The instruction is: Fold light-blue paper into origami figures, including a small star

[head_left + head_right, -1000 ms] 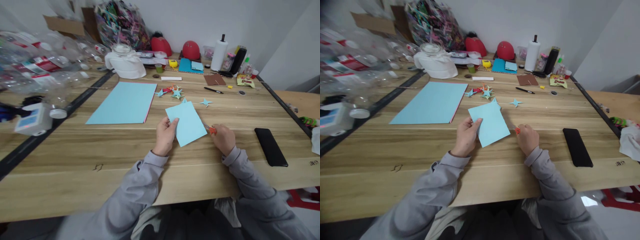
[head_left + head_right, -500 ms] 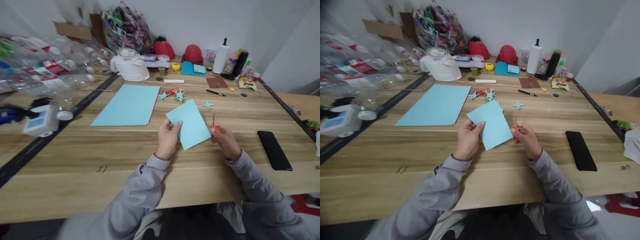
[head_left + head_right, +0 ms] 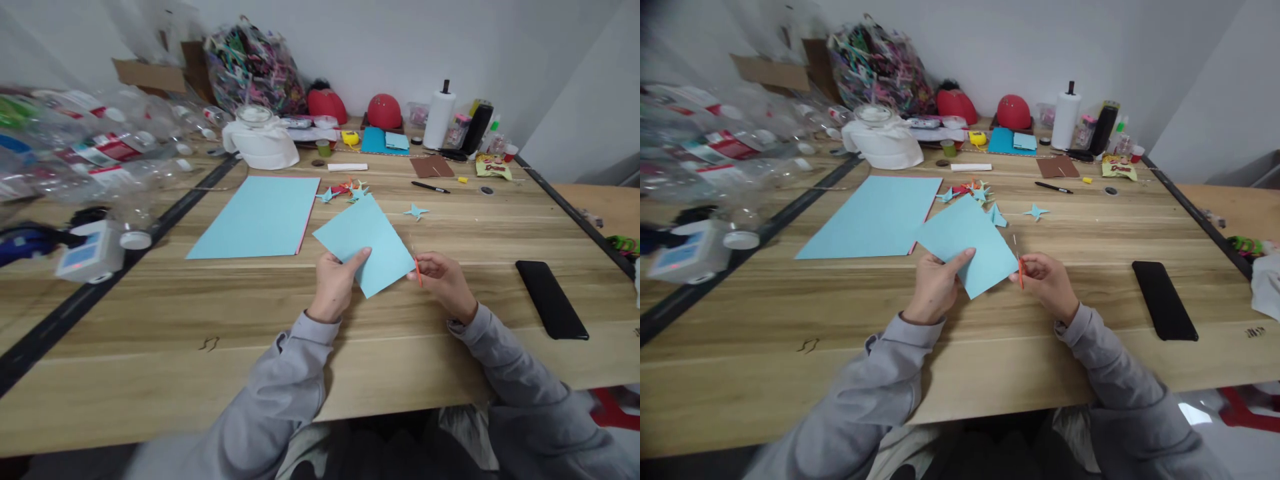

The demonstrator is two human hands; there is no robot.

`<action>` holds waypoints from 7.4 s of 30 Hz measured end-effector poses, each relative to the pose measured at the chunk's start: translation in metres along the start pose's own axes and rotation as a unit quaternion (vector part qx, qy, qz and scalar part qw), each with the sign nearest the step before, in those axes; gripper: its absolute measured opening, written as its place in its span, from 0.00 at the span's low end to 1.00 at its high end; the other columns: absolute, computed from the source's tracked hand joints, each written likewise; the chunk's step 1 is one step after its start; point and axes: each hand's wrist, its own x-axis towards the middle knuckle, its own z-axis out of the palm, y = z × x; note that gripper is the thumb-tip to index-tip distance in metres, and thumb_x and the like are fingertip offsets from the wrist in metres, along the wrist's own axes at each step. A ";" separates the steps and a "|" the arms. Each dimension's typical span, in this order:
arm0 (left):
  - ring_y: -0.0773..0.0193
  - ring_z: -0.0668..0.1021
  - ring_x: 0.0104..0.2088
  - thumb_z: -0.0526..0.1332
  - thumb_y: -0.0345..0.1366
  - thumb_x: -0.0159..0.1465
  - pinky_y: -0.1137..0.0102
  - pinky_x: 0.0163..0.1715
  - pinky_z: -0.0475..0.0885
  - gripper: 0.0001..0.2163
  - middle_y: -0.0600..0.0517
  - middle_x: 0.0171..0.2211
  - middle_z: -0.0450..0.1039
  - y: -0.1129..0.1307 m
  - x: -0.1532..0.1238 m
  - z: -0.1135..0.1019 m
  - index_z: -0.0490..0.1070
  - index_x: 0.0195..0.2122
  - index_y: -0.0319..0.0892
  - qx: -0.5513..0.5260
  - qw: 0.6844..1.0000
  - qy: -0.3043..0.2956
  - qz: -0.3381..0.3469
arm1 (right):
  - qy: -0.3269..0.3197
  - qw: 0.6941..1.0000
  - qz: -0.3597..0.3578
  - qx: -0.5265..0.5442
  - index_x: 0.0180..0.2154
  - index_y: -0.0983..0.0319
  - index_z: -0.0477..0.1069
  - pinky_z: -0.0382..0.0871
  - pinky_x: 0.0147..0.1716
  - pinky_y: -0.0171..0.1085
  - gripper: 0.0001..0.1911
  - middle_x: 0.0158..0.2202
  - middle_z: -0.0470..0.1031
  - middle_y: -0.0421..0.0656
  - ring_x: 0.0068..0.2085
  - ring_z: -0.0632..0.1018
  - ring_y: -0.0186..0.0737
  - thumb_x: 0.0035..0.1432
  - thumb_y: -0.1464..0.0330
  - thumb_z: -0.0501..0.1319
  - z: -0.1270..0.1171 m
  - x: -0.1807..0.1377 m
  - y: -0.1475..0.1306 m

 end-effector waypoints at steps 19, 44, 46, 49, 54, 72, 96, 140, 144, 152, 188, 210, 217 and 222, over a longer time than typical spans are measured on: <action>0.57 0.81 0.41 0.77 0.42 0.41 0.66 0.44 0.75 0.26 0.47 0.33 0.82 0.005 0.007 -0.003 0.78 0.41 0.38 0.008 0.997 0.002 0.078 | 0.010 0.999 -0.023 -0.021 0.33 0.62 0.79 0.71 0.26 0.34 0.22 0.23 0.75 0.36 0.24 0.73 0.32 0.31 0.64 0.78 -0.004 0.000 0.008; 0.58 0.80 0.37 0.74 0.42 0.45 0.68 0.38 0.77 0.17 0.46 0.35 0.82 -0.007 0.008 -0.008 0.79 0.31 0.36 0.100 0.989 0.020 0.105 | -0.014 1.000 0.004 -0.016 0.31 0.62 0.77 0.60 0.22 0.32 0.22 0.18 0.69 0.34 0.21 0.67 0.29 0.32 0.60 0.78 -0.001 -0.001 0.009; 0.59 0.80 0.36 0.74 0.42 0.45 0.68 0.37 0.77 0.16 0.46 0.34 0.82 -0.007 0.008 -0.010 0.79 0.31 0.37 0.113 0.987 0.016 0.112 | -0.009 1.000 0.004 -0.020 0.30 0.62 0.77 0.60 0.22 0.32 0.22 0.18 0.69 0.34 0.21 0.66 0.29 0.32 0.60 0.78 -0.001 -0.001 0.008; 0.59 0.80 0.35 0.74 0.43 0.46 0.68 0.37 0.77 0.15 0.46 0.33 0.81 -0.008 0.009 -0.011 0.79 0.29 0.37 0.126 0.985 0.012 0.118 | -0.006 1.000 0.005 -0.025 0.31 0.62 0.77 0.59 0.22 0.33 0.23 0.18 0.69 0.34 0.21 0.66 0.29 0.32 0.59 0.78 0.000 -0.002 0.008; 0.58 0.80 0.36 0.74 0.42 0.47 0.67 0.38 0.77 0.15 0.46 0.34 0.81 -0.009 0.009 -0.011 0.80 0.31 0.37 0.125 0.984 0.005 0.125 | -0.011 0.999 0.003 -0.039 0.30 0.63 0.77 0.57 0.21 0.33 0.22 0.18 0.67 0.34 0.21 0.65 0.28 0.33 0.58 0.77 0.000 -0.002 0.008; 0.57 0.81 0.38 0.74 0.41 0.46 0.66 0.40 0.77 0.16 0.46 0.34 0.82 -0.007 0.007 -0.008 0.80 0.33 0.37 0.106 0.989 0.011 0.104 | -0.006 0.997 -0.015 -0.077 0.31 0.62 0.78 0.58 0.20 0.33 0.21 0.18 0.68 0.35 0.21 0.65 0.29 0.38 0.55 0.75 0.000 -0.002 0.009; 0.56 0.81 0.38 0.76 0.41 0.42 0.66 0.41 0.76 0.19 0.45 0.34 0.82 -0.010 0.003 -0.007 0.79 0.33 0.37 0.069 0.997 -0.005 0.043 | -0.018 0.998 -0.022 -0.050 0.32 0.60 0.76 0.61 0.23 0.33 0.16 0.19 0.67 0.34 0.22 0.66 0.30 0.40 0.61 0.73 -0.003 -0.001 0.015; 0.58 0.81 0.34 0.78 0.41 0.37 0.66 0.38 0.76 0.23 0.45 0.36 0.82 -0.007 0.000 -0.005 0.79 0.33 0.35 0.041 0.998 -0.033 -0.020 | -0.023 0.998 -0.019 -0.057 0.33 0.62 0.75 0.59 0.22 0.33 0.13 0.19 0.69 0.35 0.21 0.66 0.31 0.44 0.63 0.68 -0.003 -0.001 0.011; 0.61 0.80 0.33 0.78 0.41 0.38 0.68 0.37 0.76 0.22 0.46 0.35 0.82 -0.007 -0.001 -0.005 0.79 0.33 0.35 0.038 0.998 -0.038 -0.021 | -0.015 0.999 -0.007 -0.036 0.35 0.60 0.74 0.59 0.22 0.33 0.15 0.21 0.71 0.36 0.22 0.68 0.31 0.45 0.61 0.69 -0.004 -0.001 0.012; 0.63 0.80 0.30 0.78 0.44 0.42 0.70 0.33 0.75 0.20 0.47 0.33 0.82 -0.001 -0.006 -0.002 0.80 0.31 0.36 0.006 0.996 -0.075 -0.056 | -0.041 0.999 -0.015 -0.019 0.34 0.59 0.74 0.64 0.26 0.35 0.19 0.23 0.72 0.37 0.25 0.72 0.34 0.42 0.57 0.73 -0.002 -0.002 0.014; 0.58 0.82 0.32 0.78 0.45 0.38 0.66 0.35 0.77 0.23 0.44 0.35 0.83 0.000 -0.011 0.002 0.79 0.31 0.36 0.020 0.995 -0.062 -0.079 | -0.009 0.998 -0.015 -0.067 0.35 0.60 0.73 0.62 0.24 0.34 0.15 0.20 0.71 0.35 0.23 0.70 0.33 0.44 0.62 0.69 0.000 -0.003 0.013; 0.62 0.80 0.28 0.78 0.45 0.39 0.69 0.31 0.75 0.21 0.46 0.32 0.82 -0.006 -0.010 0.001 0.78 0.30 0.36 0.031 0.995 -0.061 -0.068 | -0.036 0.997 0.007 -0.061 0.32 0.59 0.71 0.59 0.23 0.34 0.18 0.19 0.69 0.34 0.22 0.67 0.32 0.44 0.56 0.71 0.002 -0.005 0.007; 0.60 0.80 0.29 0.78 0.45 0.39 0.68 0.32 0.75 0.22 0.46 0.32 0.82 -0.006 -0.010 0.001 0.78 0.30 0.36 0.042 0.996 -0.050 -0.065 | -0.031 0.998 0.005 -0.060 0.32 0.59 0.71 0.57 0.23 0.33 0.15 0.17 0.67 0.33 0.21 0.65 0.31 0.45 0.58 0.69 0.002 -0.004 0.007; 0.61 0.80 0.28 0.78 0.46 0.38 0.69 0.31 0.75 0.22 0.46 0.31 0.82 -0.004 -0.010 0.002 0.78 0.29 0.36 0.044 0.996 -0.053 -0.065 | -0.041 0.998 0.019 -0.041 0.32 0.58 0.68 0.58 0.23 0.34 0.18 0.20 0.67 0.33 0.22 0.65 0.32 0.46 0.55 0.69 0.003 -0.006 0.006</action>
